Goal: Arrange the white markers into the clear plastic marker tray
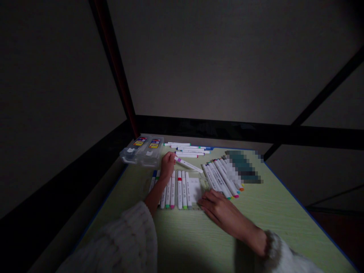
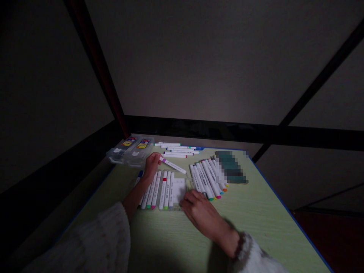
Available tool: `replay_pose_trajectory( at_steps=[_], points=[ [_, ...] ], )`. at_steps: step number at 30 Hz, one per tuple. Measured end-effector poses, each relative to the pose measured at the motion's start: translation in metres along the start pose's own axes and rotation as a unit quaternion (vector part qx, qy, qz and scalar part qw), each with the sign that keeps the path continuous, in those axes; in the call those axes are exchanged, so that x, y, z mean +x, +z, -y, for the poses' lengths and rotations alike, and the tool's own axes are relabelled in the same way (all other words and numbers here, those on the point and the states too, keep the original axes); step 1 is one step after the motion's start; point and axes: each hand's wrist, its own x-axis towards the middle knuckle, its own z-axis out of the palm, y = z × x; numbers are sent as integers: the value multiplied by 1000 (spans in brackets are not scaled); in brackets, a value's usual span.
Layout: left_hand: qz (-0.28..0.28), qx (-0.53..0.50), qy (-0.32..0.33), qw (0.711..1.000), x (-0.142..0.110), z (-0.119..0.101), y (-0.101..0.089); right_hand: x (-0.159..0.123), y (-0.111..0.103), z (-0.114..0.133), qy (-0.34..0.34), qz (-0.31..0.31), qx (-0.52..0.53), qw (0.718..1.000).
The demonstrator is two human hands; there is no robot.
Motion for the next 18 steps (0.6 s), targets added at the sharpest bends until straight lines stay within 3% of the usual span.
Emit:
replay_pose_trajectory(
  at_steps=[10, 18],
  points=[
    [-4, -44, -17, 999, 2, 6, 2, 0, 0, 0, -4, 13, -12, 1000],
    [64, -82, -4, 995, -8, -7, 3, 0, 0, 0, -12, 4, -19, 1000]
  ],
)
